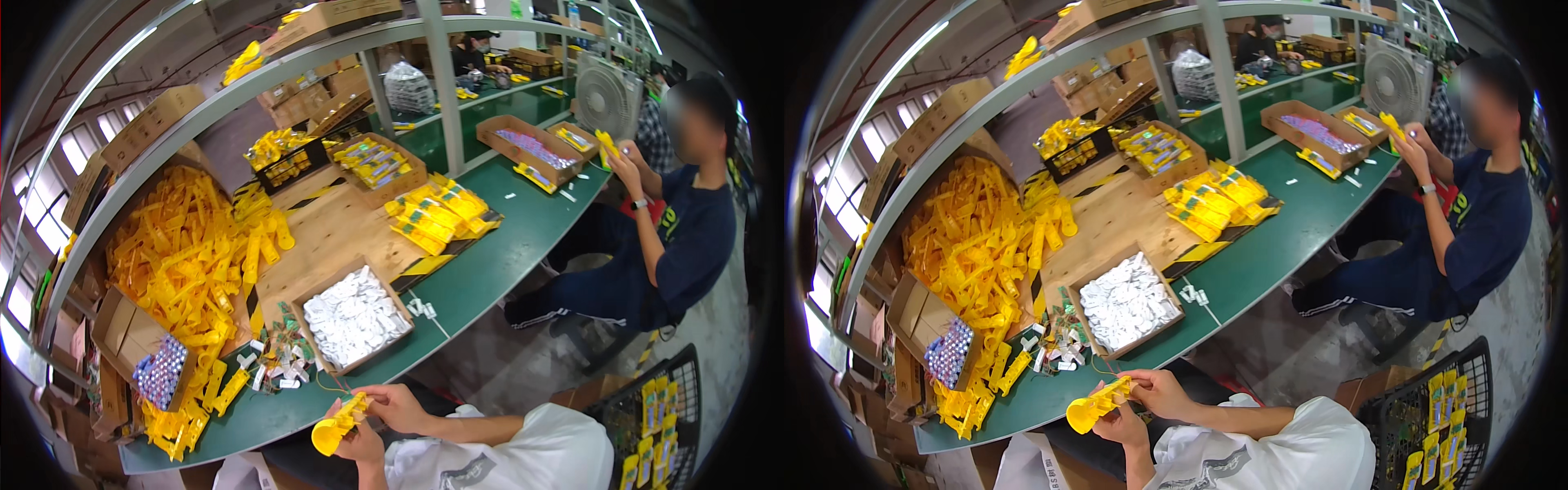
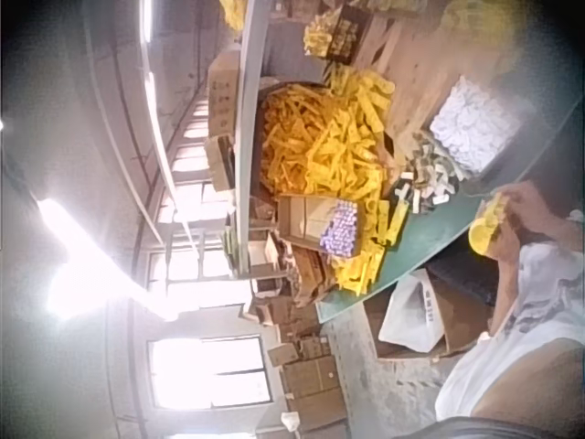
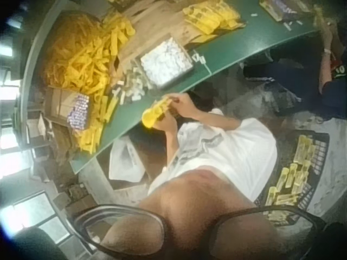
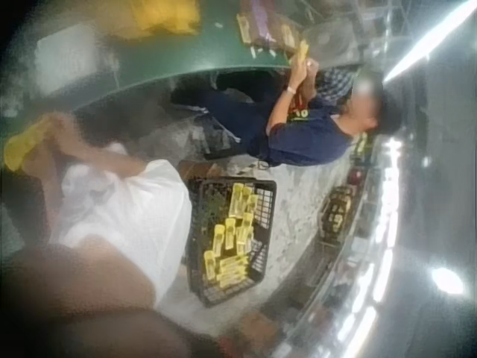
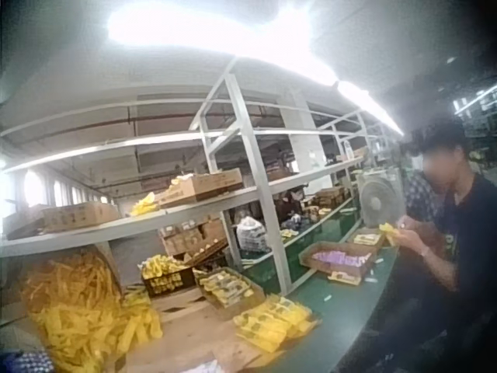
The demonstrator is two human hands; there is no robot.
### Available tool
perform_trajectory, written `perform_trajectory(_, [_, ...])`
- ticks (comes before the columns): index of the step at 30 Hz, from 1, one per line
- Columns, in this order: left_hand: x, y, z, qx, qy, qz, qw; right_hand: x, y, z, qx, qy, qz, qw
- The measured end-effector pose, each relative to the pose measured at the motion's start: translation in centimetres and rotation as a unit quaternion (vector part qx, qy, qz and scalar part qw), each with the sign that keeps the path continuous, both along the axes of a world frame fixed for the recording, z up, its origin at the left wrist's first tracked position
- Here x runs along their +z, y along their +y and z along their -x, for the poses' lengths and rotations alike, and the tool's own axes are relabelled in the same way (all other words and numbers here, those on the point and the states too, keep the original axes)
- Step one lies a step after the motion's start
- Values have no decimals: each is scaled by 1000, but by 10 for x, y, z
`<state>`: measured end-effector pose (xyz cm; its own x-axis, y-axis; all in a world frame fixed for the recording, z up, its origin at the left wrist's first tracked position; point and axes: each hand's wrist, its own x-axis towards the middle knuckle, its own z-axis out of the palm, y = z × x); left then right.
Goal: Assembling electronic components into a yellow plastic casing, including a PCB with wires and white plastic caps.
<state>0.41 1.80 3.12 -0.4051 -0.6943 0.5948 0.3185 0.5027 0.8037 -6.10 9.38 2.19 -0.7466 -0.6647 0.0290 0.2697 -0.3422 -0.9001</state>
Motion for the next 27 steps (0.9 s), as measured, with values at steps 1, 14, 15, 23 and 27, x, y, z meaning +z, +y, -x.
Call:
perform_trajectory(1, [2, -3, -2, 24, 12, 4, 1000, 2, -4, -1, 14, 2, -3, 1000])
perform_trajectory(14, [64, -97, 43, -9, 35, -129, 991, 43, -10, 50, 187, -29, -22, 982])
perform_trajectory(15, [77, -100, 51, -52, 35, -159, 985, 41, -7, 58, 196, -12, 42, 980])
perform_trajectory(23, [81, -102, 91, -120, 21, -125, 985, 9, -2, 67, 196, -148, 239, 939])
perform_trajectory(27, [74, -96, 86, -84, -13, -64, 994, 8, 15, 55, 71, -202, 255, 943])
